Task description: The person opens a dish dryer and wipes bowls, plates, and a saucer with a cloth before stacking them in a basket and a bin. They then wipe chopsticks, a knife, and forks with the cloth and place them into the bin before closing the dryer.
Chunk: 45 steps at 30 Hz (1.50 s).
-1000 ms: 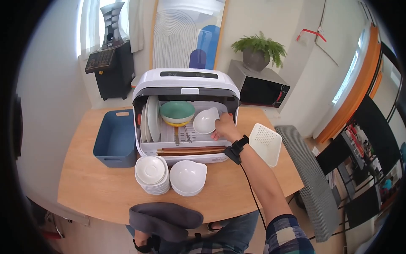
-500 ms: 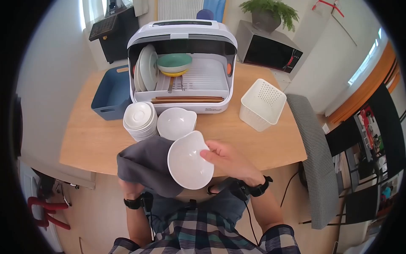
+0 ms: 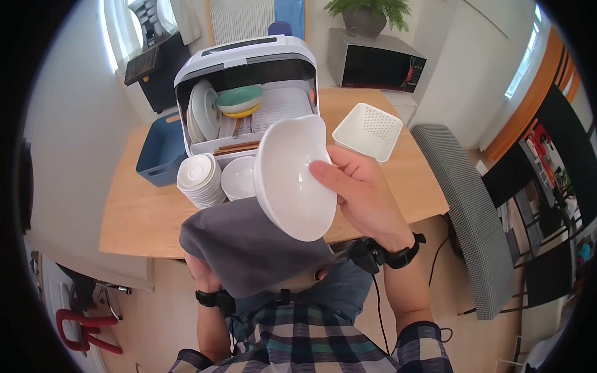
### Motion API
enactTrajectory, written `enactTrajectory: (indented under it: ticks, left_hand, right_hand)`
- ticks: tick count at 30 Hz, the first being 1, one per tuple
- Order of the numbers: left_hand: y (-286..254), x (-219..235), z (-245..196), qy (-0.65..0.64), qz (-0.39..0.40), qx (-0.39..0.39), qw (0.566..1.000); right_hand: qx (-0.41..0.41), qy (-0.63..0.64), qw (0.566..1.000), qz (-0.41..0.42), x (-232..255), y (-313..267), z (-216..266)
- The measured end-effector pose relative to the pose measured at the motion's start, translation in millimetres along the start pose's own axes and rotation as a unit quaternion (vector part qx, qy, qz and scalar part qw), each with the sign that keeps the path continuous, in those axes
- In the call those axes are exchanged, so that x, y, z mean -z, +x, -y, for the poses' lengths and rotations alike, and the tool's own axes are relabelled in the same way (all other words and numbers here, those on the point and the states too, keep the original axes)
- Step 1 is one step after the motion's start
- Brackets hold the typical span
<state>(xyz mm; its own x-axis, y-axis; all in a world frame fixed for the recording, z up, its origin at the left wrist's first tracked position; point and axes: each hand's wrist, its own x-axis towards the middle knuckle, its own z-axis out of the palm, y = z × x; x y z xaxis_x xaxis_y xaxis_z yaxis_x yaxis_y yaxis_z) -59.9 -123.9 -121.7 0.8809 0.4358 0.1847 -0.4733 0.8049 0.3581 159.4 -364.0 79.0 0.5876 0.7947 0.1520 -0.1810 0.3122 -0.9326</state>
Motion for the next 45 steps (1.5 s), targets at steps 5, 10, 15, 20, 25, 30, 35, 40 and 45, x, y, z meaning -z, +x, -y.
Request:
enactTrajectory:
  ticks: [5,10,15,20,25,30,35,40,45]
  left_hand:
    - [-9,-10,9,0.05,-0.128,0.018,0.99]
    - [17,-42,36,0.211,-0.067,0.021,0.975]
    - [7,-43,24,0.366,-0.001,0.032,0.93]
    - [4,-35,-15,0.517,0.056,0.049,0.853]
    - [10,-50,-14,0.655,0.097,0.059,0.747]
    - [36,-94,-5,0.799,0.126,0.066,0.584]
    - [40,-81,2,0.67,0.118,-0.041,0.732]
    - [43,-111,-5,0.647,0.028,0.138,0.75]
    - [42,-89,3,0.605,0.077,0.045,0.791]
  right_hand:
    - [0.041,-0.107,0.993,-0.039,3,13,6]
    - [0.016,-0.155,0.987,-0.051,0,28,-6]
    - [0.074,-0.347,0.931,-0.09,26,35,-29]
    - [0.031,-0.558,0.827,0.069,1,15,-1]
    - [0.066,-0.663,0.712,0.224,-32,11,-38]
    - [0.126,-0.674,0.684,0.25,-44,8,-65]
    - [0.065,-0.648,0.731,0.202,-37,8,-63]
    - [0.093,-0.68,0.693,0.221,-42,3,-74]
    - [0.104,-0.646,0.739,0.16,-34,-1,-72]
